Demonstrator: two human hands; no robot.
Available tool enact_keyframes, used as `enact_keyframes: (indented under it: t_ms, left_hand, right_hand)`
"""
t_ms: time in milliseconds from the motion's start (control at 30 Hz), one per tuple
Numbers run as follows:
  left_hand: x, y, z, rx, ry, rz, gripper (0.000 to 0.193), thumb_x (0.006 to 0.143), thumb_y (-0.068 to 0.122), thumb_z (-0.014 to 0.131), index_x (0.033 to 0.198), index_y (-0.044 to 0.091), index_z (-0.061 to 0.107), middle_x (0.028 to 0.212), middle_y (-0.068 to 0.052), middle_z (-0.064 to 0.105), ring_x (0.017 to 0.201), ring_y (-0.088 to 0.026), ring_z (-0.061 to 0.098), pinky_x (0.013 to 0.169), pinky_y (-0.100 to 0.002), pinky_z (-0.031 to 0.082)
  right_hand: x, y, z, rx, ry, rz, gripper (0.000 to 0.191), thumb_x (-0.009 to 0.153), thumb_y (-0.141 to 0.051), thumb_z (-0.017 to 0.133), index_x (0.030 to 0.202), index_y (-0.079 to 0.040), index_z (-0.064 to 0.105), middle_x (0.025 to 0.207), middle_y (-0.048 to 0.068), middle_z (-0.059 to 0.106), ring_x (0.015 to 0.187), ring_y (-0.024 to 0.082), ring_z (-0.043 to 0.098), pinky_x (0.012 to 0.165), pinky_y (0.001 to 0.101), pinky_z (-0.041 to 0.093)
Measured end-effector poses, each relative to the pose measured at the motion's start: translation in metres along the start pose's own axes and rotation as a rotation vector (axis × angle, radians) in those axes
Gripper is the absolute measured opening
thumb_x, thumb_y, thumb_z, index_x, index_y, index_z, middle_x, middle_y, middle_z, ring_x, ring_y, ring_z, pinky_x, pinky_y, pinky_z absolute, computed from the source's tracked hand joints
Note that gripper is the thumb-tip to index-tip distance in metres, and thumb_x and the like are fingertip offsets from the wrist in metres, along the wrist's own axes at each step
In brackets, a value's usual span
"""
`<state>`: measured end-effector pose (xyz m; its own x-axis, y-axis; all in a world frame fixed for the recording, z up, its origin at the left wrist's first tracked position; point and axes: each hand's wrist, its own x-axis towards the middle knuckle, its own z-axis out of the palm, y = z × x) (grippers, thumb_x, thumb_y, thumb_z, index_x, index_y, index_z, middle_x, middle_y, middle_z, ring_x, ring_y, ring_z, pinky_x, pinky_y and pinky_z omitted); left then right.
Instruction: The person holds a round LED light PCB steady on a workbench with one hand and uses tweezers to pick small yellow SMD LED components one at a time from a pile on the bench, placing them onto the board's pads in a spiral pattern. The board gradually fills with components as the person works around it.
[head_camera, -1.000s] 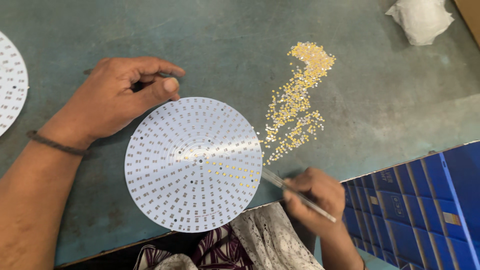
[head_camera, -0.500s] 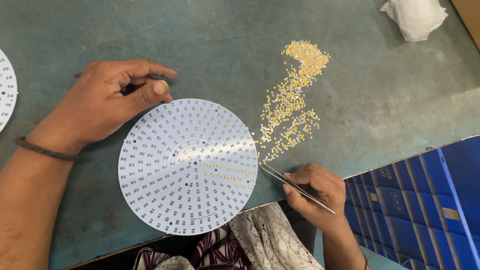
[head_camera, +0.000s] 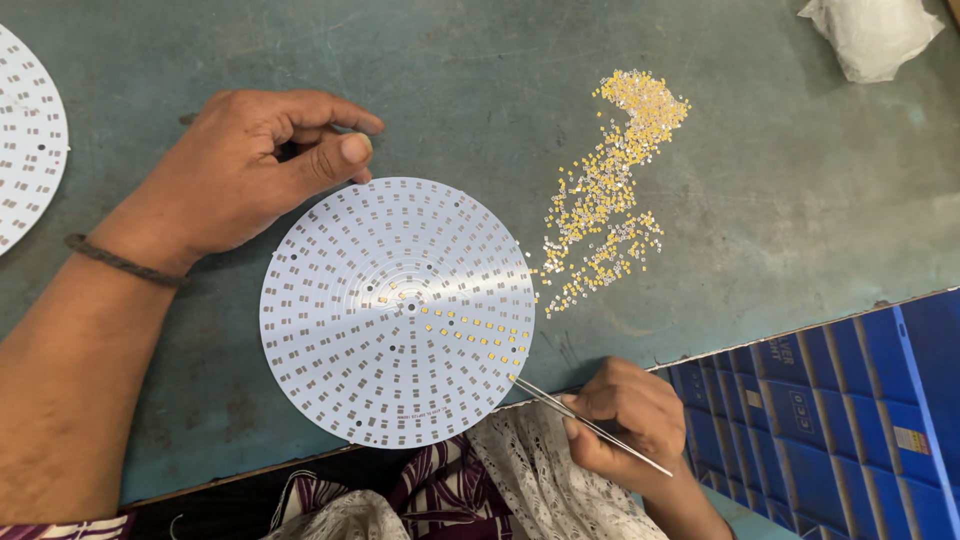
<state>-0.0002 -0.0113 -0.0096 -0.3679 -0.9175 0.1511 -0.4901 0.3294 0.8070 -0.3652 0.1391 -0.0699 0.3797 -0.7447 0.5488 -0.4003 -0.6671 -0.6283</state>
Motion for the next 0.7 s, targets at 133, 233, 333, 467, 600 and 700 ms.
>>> enact_keyframes:
  t_ms: [133, 233, 333, 467, 600, 700]
  left_hand:
    - [-0.002, 0.001, 0.001, 0.011, 0.005, -0.003, 0.058, 0.095, 0.055, 0.062, 0.123, 0.005, 0.073, 0.09, -0.007, 0.079, 0.085, -0.015, 0.076, 0.075, -0.03, 0.058]
    - [-0.002, 0.001, 0.001, 0.02, 0.006, -0.011, 0.058, 0.095, 0.054, 0.062, 0.123, 0.005, 0.073, 0.09, -0.006, 0.079, 0.085, -0.016, 0.076, 0.074, -0.03, 0.058]
    - [-0.004, 0.002, 0.002, 0.046, 0.008, -0.022, 0.057, 0.094, 0.054, 0.061, 0.122, 0.005, 0.073, 0.09, -0.006, 0.079, 0.086, -0.016, 0.076, 0.075, -0.031, 0.058]
    - [-0.002, 0.004, 0.002, 0.053, 0.004, -0.031, 0.057, 0.093, 0.053, 0.061, 0.123, 0.006, 0.073, 0.091, -0.006, 0.08, 0.086, -0.016, 0.077, 0.076, -0.032, 0.058]
    - [-0.003, 0.005, 0.0, 0.044, -0.001, -0.055, 0.054, 0.092, 0.05, 0.063, 0.123, 0.007, 0.073, 0.09, -0.006, 0.081, 0.084, -0.016, 0.077, 0.074, -0.032, 0.058]
    - [-0.003, 0.004, 0.0, 0.032, 0.001, -0.057, 0.052, 0.092, 0.048, 0.064, 0.122, 0.007, 0.073, 0.09, -0.005, 0.081, 0.084, -0.016, 0.077, 0.074, -0.031, 0.058]
  right_hand:
    - [0.0, -0.001, 0.001, -0.007, -0.001, -0.015, 0.019, 0.076, -0.008, 0.079, 0.073, -0.002, 0.061, 0.069, 0.007, 0.066, 0.061, 0.018, 0.065, 0.055, 0.0287, 0.049]
    - [0.0, -0.003, 0.001, -0.023, -0.015, -0.028, 0.021, 0.077, -0.008, 0.08, 0.074, -0.002, 0.06, 0.07, 0.007, 0.067, 0.062, 0.019, 0.065, 0.055, 0.0291, 0.049]
    - [0.001, -0.003, -0.001, 0.003, -0.02, -0.042, 0.02, 0.078, -0.008, 0.079, 0.075, -0.001, 0.061, 0.071, 0.008, 0.068, 0.062, 0.019, 0.066, 0.055, 0.0292, 0.049]
    - [0.01, 0.008, -0.011, -0.03, 0.081, 0.073, 0.015, 0.081, -0.008, 0.078, 0.078, 0.0, 0.065, 0.076, 0.009, 0.071, 0.063, 0.016, 0.069, 0.056, 0.0261, 0.052]
    - [0.019, 0.018, -0.012, -0.081, 0.11, 0.271, 0.018, 0.08, -0.005, 0.08, 0.08, 0.002, 0.063, 0.078, 0.01, 0.072, 0.062, 0.016, 0.066, 0.057, 0.0256, 0.05]
    - [0.022, 0.02, -0.009, -0.092, 0.089, 0.21, 0.02, 0.077, -0.004, 0.081, 0.081, 0.002, 0.063, 0.08, 0.01, 0.072, 0.067, 0.016, 0.068, 0.059, 0.0247, 0.051]
